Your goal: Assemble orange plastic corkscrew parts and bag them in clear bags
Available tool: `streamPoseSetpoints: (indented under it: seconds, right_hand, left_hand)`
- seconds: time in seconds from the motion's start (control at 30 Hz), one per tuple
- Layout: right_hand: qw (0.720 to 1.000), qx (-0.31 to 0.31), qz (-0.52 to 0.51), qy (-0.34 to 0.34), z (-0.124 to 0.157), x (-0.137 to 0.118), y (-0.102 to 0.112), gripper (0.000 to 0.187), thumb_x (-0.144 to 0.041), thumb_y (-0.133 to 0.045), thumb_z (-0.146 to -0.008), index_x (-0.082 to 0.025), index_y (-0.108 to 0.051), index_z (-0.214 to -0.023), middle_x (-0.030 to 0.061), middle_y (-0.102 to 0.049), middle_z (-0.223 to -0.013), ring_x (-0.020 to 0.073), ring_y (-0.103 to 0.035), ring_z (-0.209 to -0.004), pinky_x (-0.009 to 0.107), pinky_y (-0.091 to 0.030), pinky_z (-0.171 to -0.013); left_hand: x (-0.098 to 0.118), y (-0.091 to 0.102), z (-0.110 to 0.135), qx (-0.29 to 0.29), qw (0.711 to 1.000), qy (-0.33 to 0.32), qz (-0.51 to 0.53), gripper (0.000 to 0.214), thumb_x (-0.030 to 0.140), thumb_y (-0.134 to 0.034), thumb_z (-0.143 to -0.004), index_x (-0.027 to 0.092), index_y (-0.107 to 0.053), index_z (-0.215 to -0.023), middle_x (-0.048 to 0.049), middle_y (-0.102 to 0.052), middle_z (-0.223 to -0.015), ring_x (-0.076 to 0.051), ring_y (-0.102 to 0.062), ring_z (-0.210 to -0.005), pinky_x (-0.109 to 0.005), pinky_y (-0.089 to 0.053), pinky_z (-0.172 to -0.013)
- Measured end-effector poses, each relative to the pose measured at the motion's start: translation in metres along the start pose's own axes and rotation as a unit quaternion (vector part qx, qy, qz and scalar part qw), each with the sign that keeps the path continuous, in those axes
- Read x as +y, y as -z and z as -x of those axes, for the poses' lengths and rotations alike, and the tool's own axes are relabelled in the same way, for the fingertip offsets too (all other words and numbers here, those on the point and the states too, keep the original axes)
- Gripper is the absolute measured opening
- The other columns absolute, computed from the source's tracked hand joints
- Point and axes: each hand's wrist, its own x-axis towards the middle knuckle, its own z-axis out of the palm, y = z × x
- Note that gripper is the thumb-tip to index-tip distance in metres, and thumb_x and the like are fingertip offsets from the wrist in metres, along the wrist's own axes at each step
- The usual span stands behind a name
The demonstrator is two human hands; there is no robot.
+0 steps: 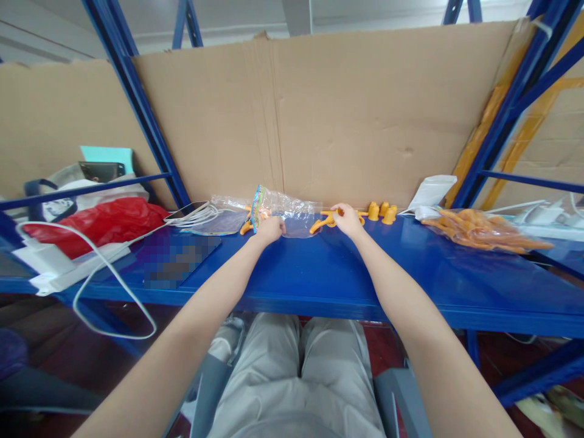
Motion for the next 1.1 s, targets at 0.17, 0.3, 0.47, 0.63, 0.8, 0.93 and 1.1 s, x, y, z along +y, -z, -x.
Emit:
streamPoseSetpoints:
  seconds: [0.17, 0.3, 0.47, 0.63, 0.8, 0.93, 1.1]
  right_hand:
    - [0.997, -0.016, -0.057, -0.048, 0.002, -0.003, -0.001, 0.017, -0.014, -0.053, -0.069, -0.019, -0.065, -0.079, 0.0022, -0.068, -0.08, 0.0187, -0.064, -0.079, 0.034, -0.052, -0.079]
    - [0.993, -0.021, -0.083, -0.086, 0.003, -0.009, -0.001, 0.013, -0.013, -0.054, -0.069, -0.018, -0.064, -0.077, 0.0014, -0.066, -0.073, 0.0166, -0.064, -0.072, 0.031, -0.052, -0.074]
    - [0.988, -0.027, -0.128, -0.081, 0.005, -0.012, -0.001, 0.008, -0.016, -0.058, -0.069, -0.018, -0.063, -0.076, 0.0023, -0.067, -0.074, 0.0185, -0.066, -0.079, 0.03, -0.052, -0.076]
    - [0.982, -0.04, -0.156, -0.093, 0.005, -0.015, -0.001, 0.009, -0.017, -0.059, -0.07, -0.018, -0.064, -0.078, 0.0022, -0.067, -0.075, 0.0181, -0.066, -0.078, 0.03, -0.052, -0.076]
    - [0.98, -0.054, -0.15, -0.122, 0.008, -0.021, -0.002, 0.012, -0.009, -0.06, -0.071, -0.017, -0.065, -0.078, 0.0018, -0.068, -0.077, 0.0158, -0.066, -0.076, 0.03, -0.052, -0.078]
    - [0.969, -0.064, -0.171, -0.169, 0.01, -0.026, 0.0, 0.013, -0.005, -0.061, -0.074, -0.016, -0.064, -0.079, 0.0029, -0.07, -0.077, 0.0139, -0.066, -0.07, 0.028, -0.054, -0.074]
    - [0.957, -0.08, -0.181, -0.214, 0.012, -0.03, 0.003, 0.009, -0.007, -0.063, -0.079, -0.016, -0.065, -0.082, 0.0048, -0.073, -0.08, 0.0119, -0.066, -0.067, 0.024, -0.055, -0.067]
  left_hand:
    - [-0.002, -0.003, -0.003, 0.013, 1.0, -0.008, 0.018, 0.033, 0.006, -0.05, -0.08, 0.022, -0.076, -0.092, -0.0069, -0.075, -0.105, -0.024, -0.065, -0.11, -0.056, -0.018, -0.117]
    - [0.002, -0.008, -0.004, 0.025, 0.997, -0.053, 0.041, 0.035, 0.011, -0.05, -0.084, 0.023, -0.074, -0.105, -0.0051, -0.073, -0.113, -0.023, -0.063, -0.115, -0.041, -0.036, -0.111]
    - [0.017, -0.017, -0.003, 0.038, 0.984, -0.136, 0.105, 0.034, 0.024, -0.05, -0.093, 0.02, -0.065, -0.124, -0.0071, -0.07, -0.121, -0.022, -0.063, -0.115, -0.034, -0.045, -0.103]
    - [0.024, -0.026, -0.004, 0.025, 0.969, -0.166, 0.18, 0.036, 0.028, -0.048, -0.096, 0.023, -0.061, -0.129, -0.0052, -0.07, -0.121, -0.02, -0.066, -0.109, -0.029, -0.049, -0.096]
    - [0.019, -0.032, -0.008, -0.005, 0.953, -0.207, 0.223, 0.03, 0.021, -0.048, -0.094, 0.023, -0.071, -0.115, -0.0015, -0.075, -0.105, -0.017, -0.069, -0.097, -0.027, -0.051, -0.092]
    - [0.021, -0.033, -0.009, 0.002, 0.962, -0.175, 0.21, 0.03, 0.016, -0.055, -0.09, 0.023, -0.073, -0.112, -0.0018, -0.074, -0.111, -0.018, -0.068, -0.103, -0.028, -0.049, -0.096]
    - [0.027, -0.031, -0.006, -0.002, 0.976, -0.134, 0.172, 0.027, 0.016, -0.059, -0.089, 0.025, -0.075, -0.109, -0.0018, -0.073, -0.115, -0.019, -0.067, -0.109, -0.027, -0.048, -0.098]
